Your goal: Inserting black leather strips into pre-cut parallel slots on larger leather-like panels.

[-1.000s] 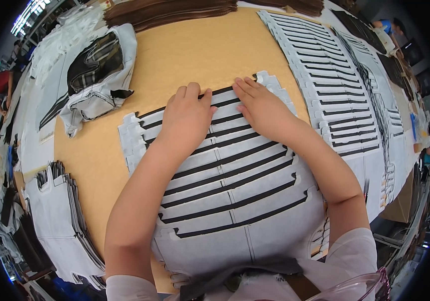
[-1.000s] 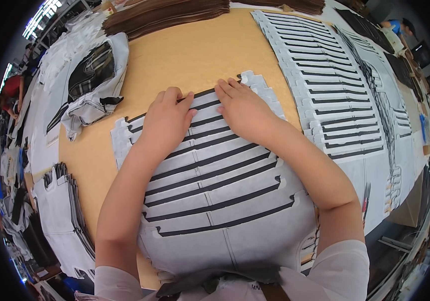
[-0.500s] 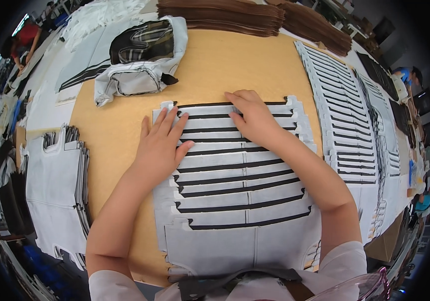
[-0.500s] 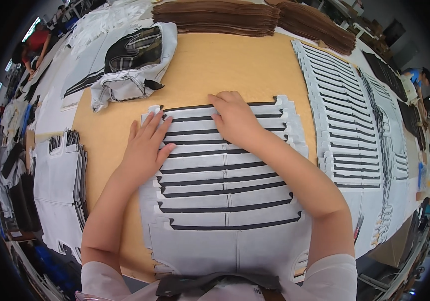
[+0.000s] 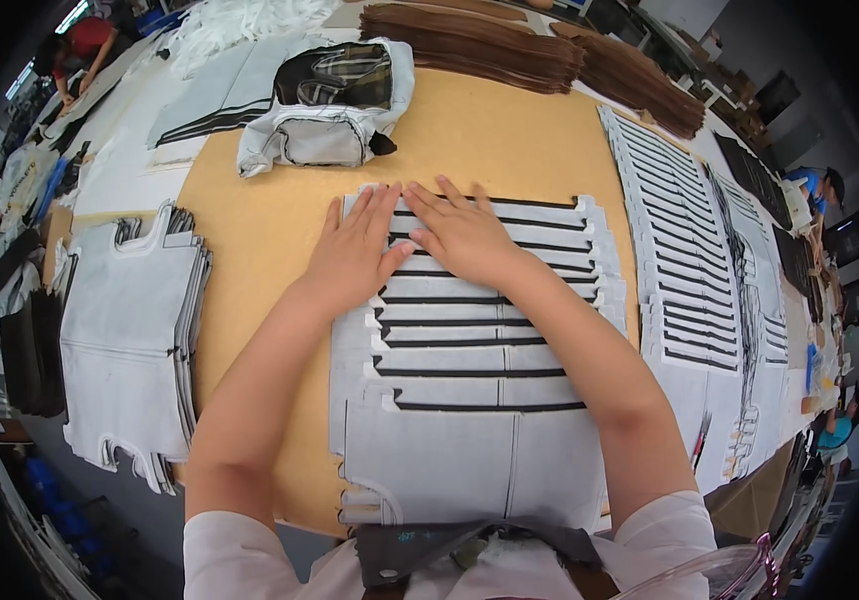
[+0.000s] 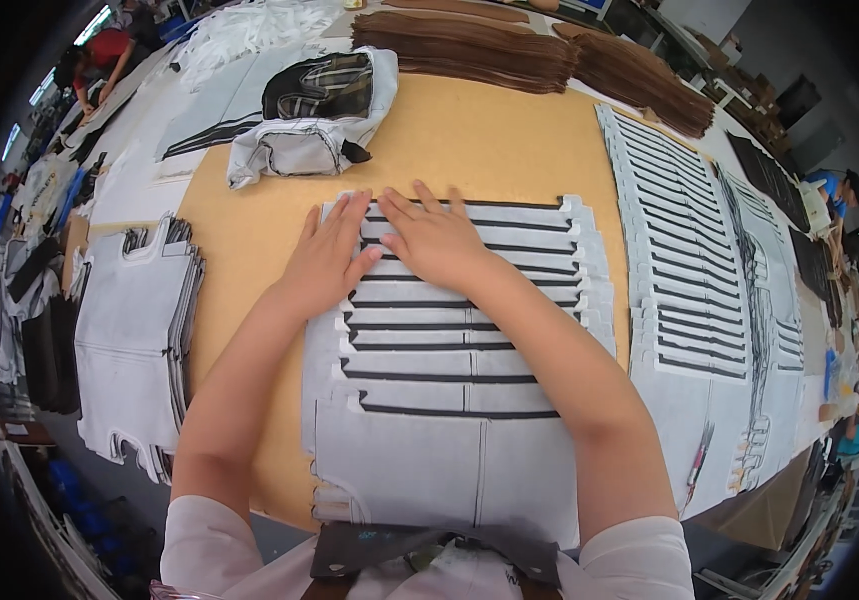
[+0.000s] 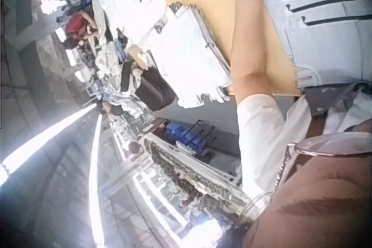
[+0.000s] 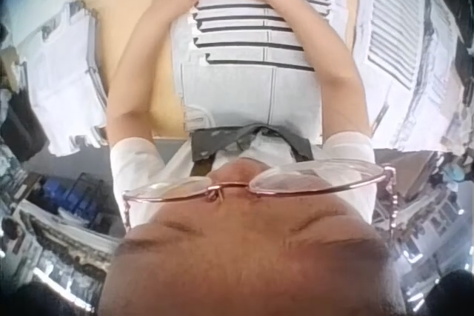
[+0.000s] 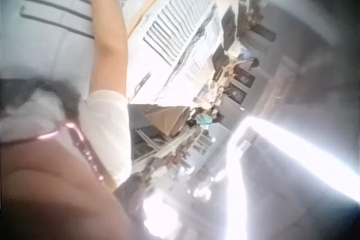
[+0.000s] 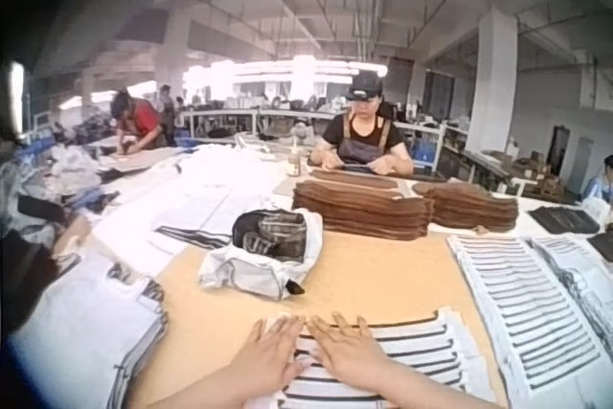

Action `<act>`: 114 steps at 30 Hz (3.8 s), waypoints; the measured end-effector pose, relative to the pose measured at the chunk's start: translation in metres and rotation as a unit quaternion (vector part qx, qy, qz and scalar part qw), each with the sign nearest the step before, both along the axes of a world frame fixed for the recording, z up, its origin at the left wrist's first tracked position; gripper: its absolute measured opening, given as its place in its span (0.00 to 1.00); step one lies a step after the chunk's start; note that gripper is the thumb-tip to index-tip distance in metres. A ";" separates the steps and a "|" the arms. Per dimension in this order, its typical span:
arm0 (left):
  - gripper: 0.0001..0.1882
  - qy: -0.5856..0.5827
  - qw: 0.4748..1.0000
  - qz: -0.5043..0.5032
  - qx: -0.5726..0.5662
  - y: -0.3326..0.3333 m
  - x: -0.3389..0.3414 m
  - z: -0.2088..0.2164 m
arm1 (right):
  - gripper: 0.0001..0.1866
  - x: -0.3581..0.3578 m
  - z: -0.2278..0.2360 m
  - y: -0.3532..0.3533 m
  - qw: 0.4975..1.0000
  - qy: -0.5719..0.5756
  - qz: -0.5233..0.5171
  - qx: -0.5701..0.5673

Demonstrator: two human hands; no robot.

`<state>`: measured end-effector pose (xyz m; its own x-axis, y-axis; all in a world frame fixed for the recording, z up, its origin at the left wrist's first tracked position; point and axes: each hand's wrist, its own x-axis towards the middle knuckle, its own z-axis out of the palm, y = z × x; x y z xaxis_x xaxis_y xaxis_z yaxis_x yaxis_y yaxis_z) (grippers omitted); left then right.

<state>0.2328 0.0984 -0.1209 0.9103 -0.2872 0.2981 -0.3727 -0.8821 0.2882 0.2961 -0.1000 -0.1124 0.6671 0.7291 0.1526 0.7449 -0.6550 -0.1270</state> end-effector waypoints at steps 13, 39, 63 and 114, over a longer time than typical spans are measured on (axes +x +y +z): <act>0.33 0.056 0.973 0.080 -0.207 0.006 -0.108 0.019 | 0.09 -0.199 0.053 -0.102 0.980 0.123 -0.072 0.141; 0.23 0.112 0.950 0.069 -0.284 0.047 -0.103 0.035 | 0.14 -0.143 0.068 -0.082 0.984 0.131 -0.101 0.061; 0.23 0.122 0.945 0.068 -0.295 0.052 -0.101 0.038 | 0.28 -0.117 0.042 -0.051 0.986 0.057 -0.152 0.030; 0.21 0.145 0.939 0.078 -0.302 0.054 -0.097 0.043 | 0.32 -0.012 0.074 -0.033 0.956 0.190 -0.222 0.012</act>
<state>0.1362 0.1526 -0.0777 0.9954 -0.0023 0.0959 -0.0806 -0.5627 0.8227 0.2843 -0.1327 -0.0383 0.9206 0.3612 -0.1487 0.2920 -0.8892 -0.3523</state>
